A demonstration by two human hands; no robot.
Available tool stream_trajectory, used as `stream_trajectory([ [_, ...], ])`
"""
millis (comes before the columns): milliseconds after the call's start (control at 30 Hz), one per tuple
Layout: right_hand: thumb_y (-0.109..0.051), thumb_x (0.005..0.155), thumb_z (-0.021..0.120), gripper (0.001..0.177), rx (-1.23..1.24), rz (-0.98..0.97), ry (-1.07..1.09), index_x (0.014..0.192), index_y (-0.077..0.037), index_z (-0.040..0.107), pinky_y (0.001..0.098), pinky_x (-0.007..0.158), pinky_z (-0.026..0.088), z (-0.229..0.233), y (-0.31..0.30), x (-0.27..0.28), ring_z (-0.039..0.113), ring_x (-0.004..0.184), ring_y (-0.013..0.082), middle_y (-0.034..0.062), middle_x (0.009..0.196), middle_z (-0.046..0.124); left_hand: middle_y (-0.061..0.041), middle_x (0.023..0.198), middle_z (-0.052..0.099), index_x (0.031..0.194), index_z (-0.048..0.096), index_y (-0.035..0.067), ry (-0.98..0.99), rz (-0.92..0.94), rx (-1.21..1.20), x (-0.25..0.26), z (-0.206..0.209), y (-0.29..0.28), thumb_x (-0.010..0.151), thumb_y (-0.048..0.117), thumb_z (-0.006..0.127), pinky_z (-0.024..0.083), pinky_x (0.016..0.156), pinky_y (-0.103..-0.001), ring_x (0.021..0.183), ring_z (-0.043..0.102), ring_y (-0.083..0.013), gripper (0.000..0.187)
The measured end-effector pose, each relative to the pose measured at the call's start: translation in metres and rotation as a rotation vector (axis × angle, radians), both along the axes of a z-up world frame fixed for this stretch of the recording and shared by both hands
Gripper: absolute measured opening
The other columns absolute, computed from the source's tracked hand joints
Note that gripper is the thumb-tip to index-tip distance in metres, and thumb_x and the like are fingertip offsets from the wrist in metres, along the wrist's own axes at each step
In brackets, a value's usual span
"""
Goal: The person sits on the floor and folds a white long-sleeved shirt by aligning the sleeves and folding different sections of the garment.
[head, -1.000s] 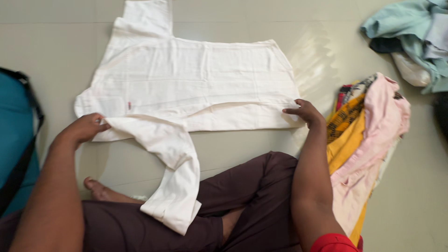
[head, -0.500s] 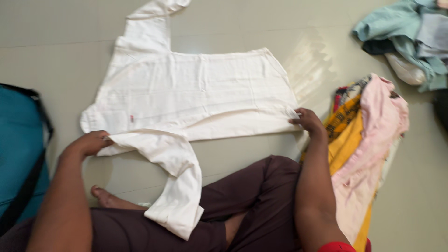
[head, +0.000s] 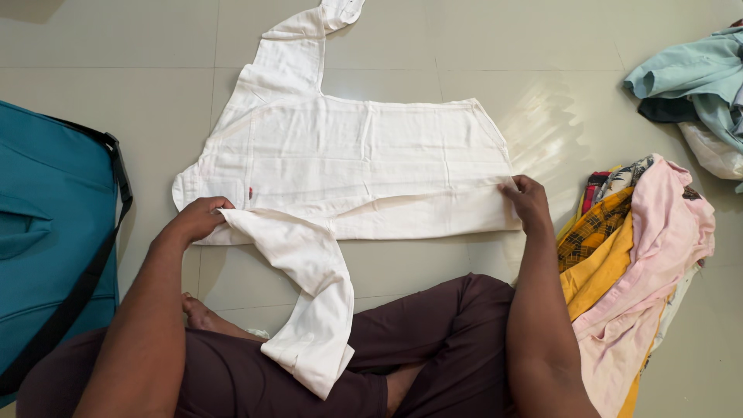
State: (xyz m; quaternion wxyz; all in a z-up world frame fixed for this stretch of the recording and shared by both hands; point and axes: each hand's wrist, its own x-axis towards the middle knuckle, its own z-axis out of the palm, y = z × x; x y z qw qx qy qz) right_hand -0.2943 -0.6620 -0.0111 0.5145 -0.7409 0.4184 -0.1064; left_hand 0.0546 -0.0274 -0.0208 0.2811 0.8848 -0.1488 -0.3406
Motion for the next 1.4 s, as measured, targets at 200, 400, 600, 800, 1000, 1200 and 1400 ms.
stream_trajectory([
  [200,-0.002,0.081,0.076,0.054,-0.628,0.394,0.025,0.132,-0.014,0.064,0.0400,0.090,0.055,0.057,0.109,0.041,0.063,0.118,0.0265,0.0080,0.134,0.066,-0.011,0.101,0.074,0.109,0.073,0.009,0.010,0.075,0.087,-0.007,0.004,-0.008,0.092,0.015,0.064,0.051,0.082,-0.040,0.090,0.064,-0.0244,0.020],
  [400,-0.022,0.066,0.091,0.110,-0.134,1.713,-0.130,0.158,-0.028,0.032,0.0515,0.106,0.040,0.095,0.390,0.007,0.041,0.141,0.0469,0.0205,0.159,0.033,-0.012,0.104,0.076,0.109,0.072,0.010,-0.049,0.017,0.049,-0.006,-0.010,-0.003,0.091,0.017,0.065,0.052,0.083,-0.039,0.093,0.067,-0.0255,0.021],
  [600,-0.024,0.081,0.076,0.060,-0.189,1.691,0.086,0.141,-0.022,0.066,0.0452,0.106,0.053,0.077,0.378,0.035,0.068,0.127,0.0319,0.0105,0.137,0.073,-0.011,0.109,0.074,0.111,0.073,0.011,-0.092,-0.001,0.088,-0.005,-0.010,-0.007,0.089,0.012,0.065,0.052,0.085,-0.041,0.097,0.068,-0.0273,0.024],
  [800,-0.023,0.107,0.037,0.043,0.437,0.609,-0.494,0.134,-0.002,0.065,0.0276,0.107,0.049,0.040,0.245,0.134,0.064,0.119,0.0140,0.0049,0.127,0.073,-0.012,0.115,0.074,0.116,0.072,0.012,-0.036,0.038,0.176,-0.008,0.001,-0.017,0.090,0.008,0.062,0.053,0.087,-0.044,0.101,0.069,-0.0304,0.029],
  [1000,-0.004,0.095,0.062,0.017,0.365,-0.136,-0.785,0.111,-0.010,0.062,0.0327,0.078,0.053,0.065,0.137,0.105,0.066,0.089,0.0156,0.0043,0.103,0.068,-0.017,0.126,0.069,0.132,0.065,0.012,-0.171,-0.039,0.142,0.011,-0.033,-0.004,0.090,0.018,0.064,0.050,0.095,-0.046,0.112,0.065,-0.0353,0.042],
  [1200,-0.004,0.093,0.058,0.015,0.090,-0.142,-0.511,0.103,-0.010,0.068,0.0276,0.071,0.054,0.060,0.054,0.046,0.068,0.079,0.0134,0.0037,0.093,0.072,-0.018,0.128,0.071,0.133,0.067,0.008,-0.086,0.013,0.116,0.010,-0.036,0.002,0.096,0.035,0.065,0.050,0.101,-0.046,0.117,0.066,-0.0358,0.046],
  [1400,-0.003,0.093,0.057,0.020,-0.059,-0.226,-0.384,0.109,-0.005,0.069,0.0244,0.066,0.050,0.006,-0.019,-0.007,0.067,0.077,0.0127,0.0059,0.093,0.073,-0.018,0.120,0.077,0.130,0.071,0.004,-0.004,0.035,0.027,0.012,-0.036,0.009,0.096,0.040,0.067,0.051,0.097,-0.044,0.108,0.069,-0.0315,0.049],
])
